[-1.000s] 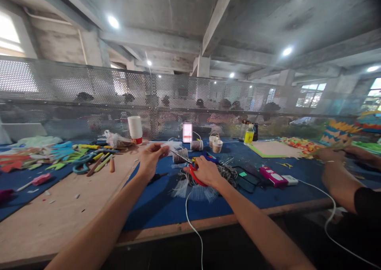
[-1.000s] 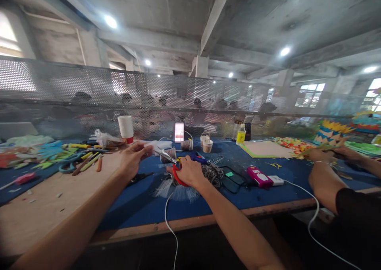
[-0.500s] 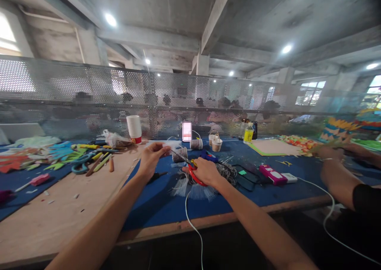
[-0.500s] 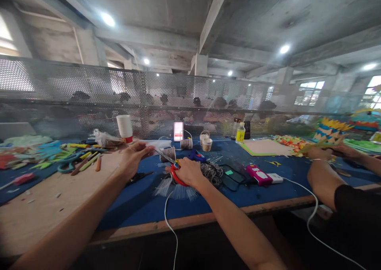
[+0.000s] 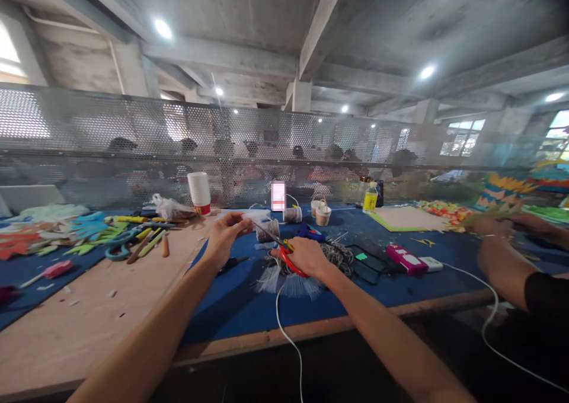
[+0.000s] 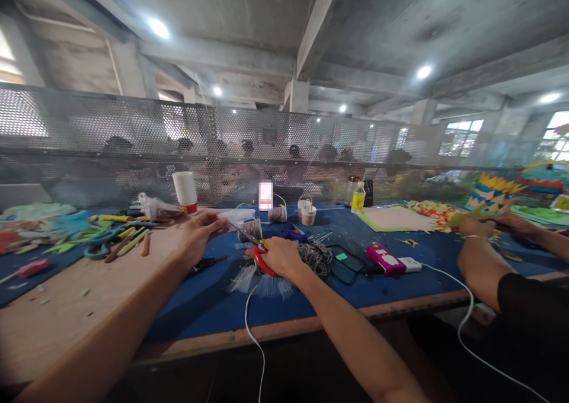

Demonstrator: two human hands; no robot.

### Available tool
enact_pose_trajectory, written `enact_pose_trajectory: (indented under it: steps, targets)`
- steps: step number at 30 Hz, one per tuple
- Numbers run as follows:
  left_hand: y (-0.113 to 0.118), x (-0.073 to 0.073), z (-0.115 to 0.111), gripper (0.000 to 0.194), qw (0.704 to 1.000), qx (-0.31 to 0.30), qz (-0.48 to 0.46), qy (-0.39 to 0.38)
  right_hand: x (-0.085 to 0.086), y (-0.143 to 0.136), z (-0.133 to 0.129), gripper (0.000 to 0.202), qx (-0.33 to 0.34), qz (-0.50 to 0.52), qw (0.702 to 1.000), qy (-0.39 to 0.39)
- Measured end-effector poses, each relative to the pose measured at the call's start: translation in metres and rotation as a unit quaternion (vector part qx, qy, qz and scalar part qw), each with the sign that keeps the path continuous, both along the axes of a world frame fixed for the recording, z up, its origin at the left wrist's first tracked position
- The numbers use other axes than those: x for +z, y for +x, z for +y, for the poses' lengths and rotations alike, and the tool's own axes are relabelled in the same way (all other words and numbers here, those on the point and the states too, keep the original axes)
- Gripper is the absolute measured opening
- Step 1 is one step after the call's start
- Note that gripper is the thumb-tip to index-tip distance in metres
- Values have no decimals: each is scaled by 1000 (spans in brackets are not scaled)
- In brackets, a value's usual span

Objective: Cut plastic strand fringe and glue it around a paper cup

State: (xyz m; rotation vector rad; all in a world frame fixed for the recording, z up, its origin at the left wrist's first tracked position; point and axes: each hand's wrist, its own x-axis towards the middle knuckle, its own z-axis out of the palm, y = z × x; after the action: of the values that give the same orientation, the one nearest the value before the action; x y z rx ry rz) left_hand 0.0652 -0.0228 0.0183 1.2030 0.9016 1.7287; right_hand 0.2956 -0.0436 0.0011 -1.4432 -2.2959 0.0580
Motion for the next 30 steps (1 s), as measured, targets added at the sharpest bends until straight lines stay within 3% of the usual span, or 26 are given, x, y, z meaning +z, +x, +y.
enact_pose_trajectory:
  steps: [15,30]
  targets:
    - [-2,2,-1,39,998,-38,-42,-33,3,-1,-3,71,-7,-35,999,-22]
    - [-5,-2,5,24,986,-68,-125,-82,0,-2,0,74,-16,-41,999,5]
